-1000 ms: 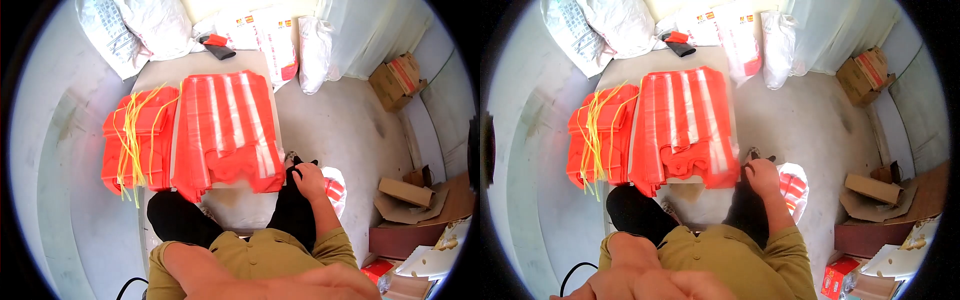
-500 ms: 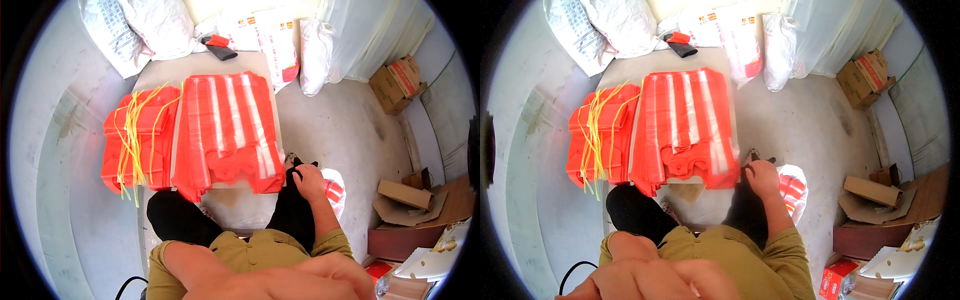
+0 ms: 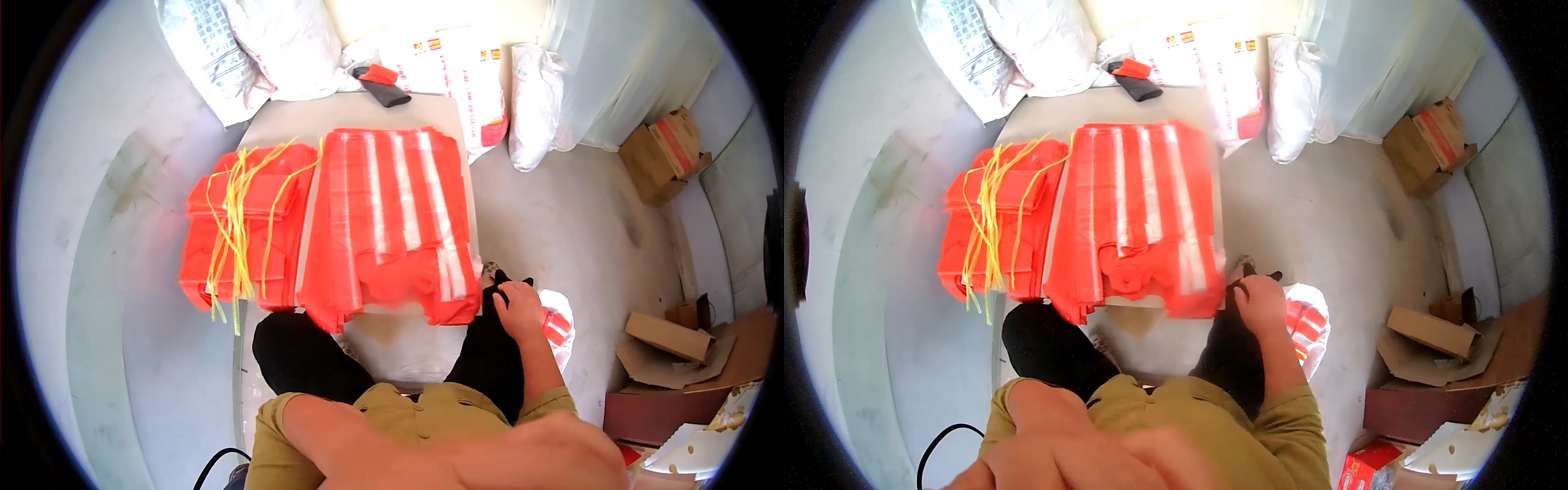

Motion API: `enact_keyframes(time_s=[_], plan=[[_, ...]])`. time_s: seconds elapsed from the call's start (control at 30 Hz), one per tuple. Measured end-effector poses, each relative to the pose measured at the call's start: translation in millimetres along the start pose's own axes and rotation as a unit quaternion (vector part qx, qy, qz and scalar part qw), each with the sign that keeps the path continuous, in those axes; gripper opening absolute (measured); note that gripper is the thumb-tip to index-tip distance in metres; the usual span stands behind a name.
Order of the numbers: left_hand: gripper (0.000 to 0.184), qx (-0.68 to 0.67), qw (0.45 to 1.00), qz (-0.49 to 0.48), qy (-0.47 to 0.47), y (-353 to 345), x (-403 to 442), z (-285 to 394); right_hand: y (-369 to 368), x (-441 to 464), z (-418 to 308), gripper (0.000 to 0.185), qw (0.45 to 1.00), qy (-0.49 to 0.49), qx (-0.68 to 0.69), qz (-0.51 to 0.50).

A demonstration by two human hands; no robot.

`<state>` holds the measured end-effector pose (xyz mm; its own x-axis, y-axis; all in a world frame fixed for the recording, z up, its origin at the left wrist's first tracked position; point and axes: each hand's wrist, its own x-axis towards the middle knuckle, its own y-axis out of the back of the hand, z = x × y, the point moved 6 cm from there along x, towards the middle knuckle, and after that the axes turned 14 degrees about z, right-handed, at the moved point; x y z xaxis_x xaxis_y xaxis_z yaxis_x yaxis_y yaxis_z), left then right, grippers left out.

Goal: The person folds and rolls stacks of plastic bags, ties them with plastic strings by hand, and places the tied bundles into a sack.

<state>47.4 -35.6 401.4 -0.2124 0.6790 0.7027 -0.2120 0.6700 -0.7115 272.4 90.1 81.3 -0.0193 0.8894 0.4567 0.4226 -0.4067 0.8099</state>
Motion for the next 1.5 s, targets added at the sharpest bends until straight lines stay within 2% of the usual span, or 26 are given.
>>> enact_keyframes(time_s=[0.07, 0.1, 0.27, 0.4, 0.57, 0.67, 0.87, 1.0, 1.1, 1.17, 1.27, 1.37, 1.5], plan=[[0.081, -0.003, 1.0, 0.002, -0.003, -2, -5, 0, -1, 1, 1, 0.024, 0.999, -0.022, -0.019, -0.044], [0.082, -0.001, 1.0, -0.02, 0.005, -2, -4, 1, -3, 0, 4, 0.024, 0.999, -0.022, -0.016, -0.043], [0.084, -0.021, 1.0, 0.008, -0.003, -4, -8, -2, -4, 0, 6, 0.024, 0.999, -0.007, -0.018, -0.034], [0.083, -0.033, 0.997, -0.07, 0.025, 6, 4, 3, 2, 0, 1, 0.018, 1.0, 0.022, 0.008, 0.016], [0.082, -0.055, 0.998, -0.001, -0.02, 0, -3, -2, 1, -2, 5, 0.019, 0.999, 0.024, 0.0, 0.026], [0.083, -0.049, 0.998, -0.022, 0.022, 2, -6, -1, -1, -1, 4, 0.019, 1.0, 0.015, 0.008, 0.014], [0.082, -0.029, 0.999, -0.017, 0.042, -1, -9, 2, -2, -2, 5, 0.018, 0.999, 0.026, 0.004, 0.028], [0.082, -0.008, 0.996, -0.084, -0.006, 1, -5, 1, -5, -3, 10, 0.022, 1.0, 0.005, -0.008, -0.016], [0.084, -0.009, 0.986, -0.112, -0.12, 4, -6, -5, -4, -3, 8, 0.022, 1.0, 0.006, -0.01, -0.014], [0.085, 0.007, 0.985, -0.113, -0.128, 4, -7, -4, -4, -2, 8, 0.022, 1.0, 0.005, -0.012, -0.014], [0.088, 0.048, 0.995, -0.078, -0.039, 3, -2, 3, -4, -3, 8, 0.021, 1.0, 0.007, -0.013, -0.009], [0.093, 0.051, 0.998, -0.033, -0.013, 3, -4, 1, -4, -3, 7, 0.021, 1.0, 0.012, -0.017, -0.006], [0.098, 0.011, 0.999, -0.049, -0.019, 0, -4, 1, -4, -2, 5, 0.02, 1.0, 0.012, -0.017, -0.01]])
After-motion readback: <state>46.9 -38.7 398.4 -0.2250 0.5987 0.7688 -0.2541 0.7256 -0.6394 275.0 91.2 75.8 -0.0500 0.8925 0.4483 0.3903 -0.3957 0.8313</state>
